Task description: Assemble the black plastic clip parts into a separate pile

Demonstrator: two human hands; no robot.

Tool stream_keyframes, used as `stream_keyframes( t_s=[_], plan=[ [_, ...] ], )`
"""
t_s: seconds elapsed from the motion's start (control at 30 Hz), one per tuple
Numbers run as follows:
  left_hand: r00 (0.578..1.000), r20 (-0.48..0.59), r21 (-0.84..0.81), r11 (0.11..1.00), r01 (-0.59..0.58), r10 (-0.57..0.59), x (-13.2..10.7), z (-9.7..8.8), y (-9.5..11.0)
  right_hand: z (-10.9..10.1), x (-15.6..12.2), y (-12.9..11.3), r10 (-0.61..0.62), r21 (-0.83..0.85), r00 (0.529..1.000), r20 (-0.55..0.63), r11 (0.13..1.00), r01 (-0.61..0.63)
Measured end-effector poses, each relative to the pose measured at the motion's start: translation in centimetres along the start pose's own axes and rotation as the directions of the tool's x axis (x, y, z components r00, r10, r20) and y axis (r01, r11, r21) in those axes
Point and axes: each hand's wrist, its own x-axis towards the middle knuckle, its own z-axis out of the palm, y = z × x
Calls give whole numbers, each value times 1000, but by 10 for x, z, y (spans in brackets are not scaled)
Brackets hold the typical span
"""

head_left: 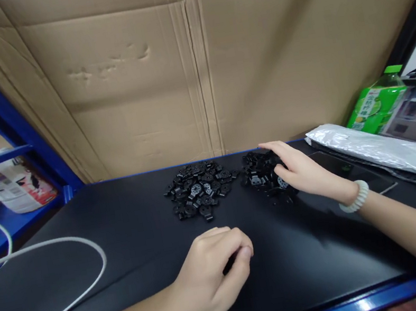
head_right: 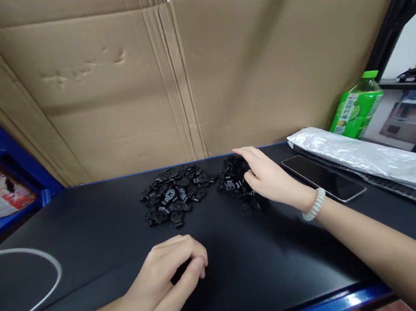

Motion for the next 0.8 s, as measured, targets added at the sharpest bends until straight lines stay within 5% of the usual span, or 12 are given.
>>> stream_keyframes(
  t_s=[0.3,0.4,0.53,0.63,0.8],
  plan=[
    [970,64,454,859,-236,233,-5,-1,-6,-3,-9,-28,17,125,986,-166,992,4],
    [970,33,642,739,-204,239,-4,-5,-8,-1,-16,-45,-26,185,984,-174,981,59],
    [997,15,774,630,-59,74,-3,-6,-10,2,-24,-62,-82,298,992,-94,949,107],
    [995,83,745,666,-27,-52,-3,-5,-10,4,-27,-68,-66,380,996,-57,921,83],
    [983,165,564,825,-32,-75,-1,-6,-16,10,-27,-69,14,509,998,55,860,-40]
  ],
)
